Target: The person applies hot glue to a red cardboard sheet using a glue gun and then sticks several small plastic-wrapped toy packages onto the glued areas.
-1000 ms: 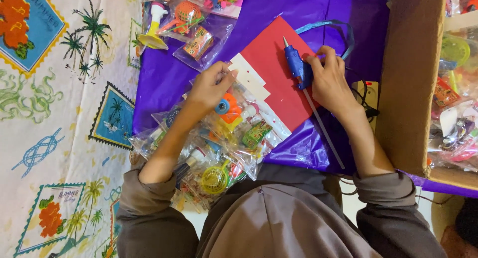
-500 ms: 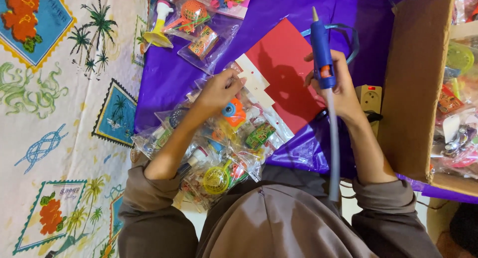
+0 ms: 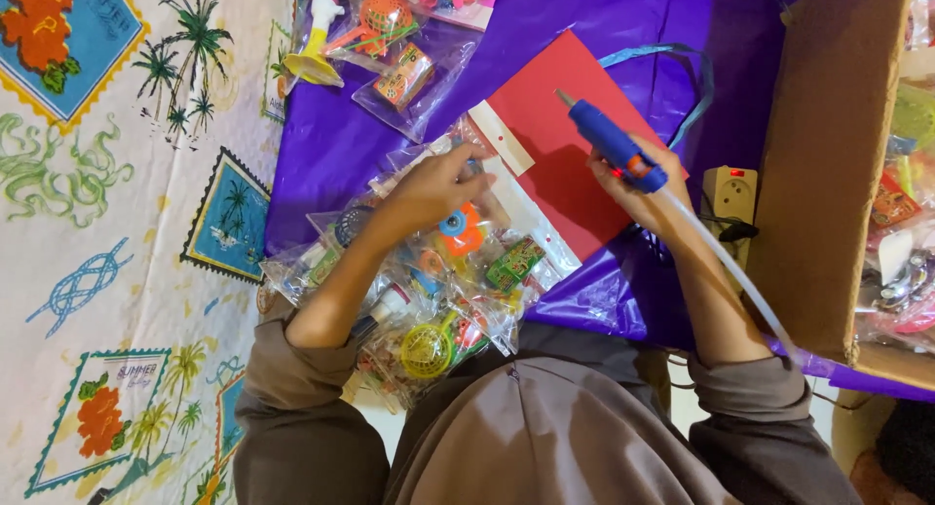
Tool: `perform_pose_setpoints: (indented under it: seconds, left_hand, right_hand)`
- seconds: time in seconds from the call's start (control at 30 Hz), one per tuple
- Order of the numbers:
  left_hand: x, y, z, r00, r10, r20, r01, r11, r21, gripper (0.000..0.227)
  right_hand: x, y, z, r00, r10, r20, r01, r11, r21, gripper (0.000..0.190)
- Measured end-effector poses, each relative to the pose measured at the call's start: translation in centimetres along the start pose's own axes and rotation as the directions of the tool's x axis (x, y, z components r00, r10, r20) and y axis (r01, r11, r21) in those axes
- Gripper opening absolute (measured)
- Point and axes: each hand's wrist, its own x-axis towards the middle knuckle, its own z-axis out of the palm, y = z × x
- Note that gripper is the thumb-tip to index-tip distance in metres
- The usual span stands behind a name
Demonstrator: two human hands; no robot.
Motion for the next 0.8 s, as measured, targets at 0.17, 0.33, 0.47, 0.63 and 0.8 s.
perform_pose_setpoints:
  seconds: [0.17, 0.33, 0.47, 0.63, 0.8]
  left_hand:
    - [-0.7, 1.2, -0.3, 0.999, -0.032, 0.038, 0.03, 0.998, 0.046, 0.051]
    - [-1.5, 2.4, -0.7, 0.996, -0.065, 0.055, 0.061, 0.995, 0.084, 0.052]
    - [-1.3, 3.5, -0.8, 0.992, -0.068, 0.108, 0.045, 0.979, 0.199, 0.056]
    - [-0.6, 5.1, 0.5, 0.979, -0.047, 0.198, -0.012, 0.959, 0.284, 0.063]
    - [2.6, 3.3, 2.7, 0.92, -0.152, 0.362, -0.011, 0.913, 0.409, 0.077]
  right_hand:
    - [-1.6, 0.3, 1.5, 0.997, -0.065, 0.043, 0.07, 0.987, -0.144, 0.013]
    - [-2.7, -0.2, 2.4, 0.997, 0.052, 0.058, -0.035, 0.966, -0.258, 0.018]
    - [-2.5, -1.5, 2.6, 0.989, 0.145, 0.02, -0.133, 0.946, -0.297, 0.018]
    - [-2.9, -1.6, 2.6, 0.977, 0.209, 0.042, -0.19, 0.943, -0.275, 0.018]
    - [-2.6, -1.8, 2.6, 0.976, 0.214, 0.036, -0.194, 0.935, -0.298, 0.018]
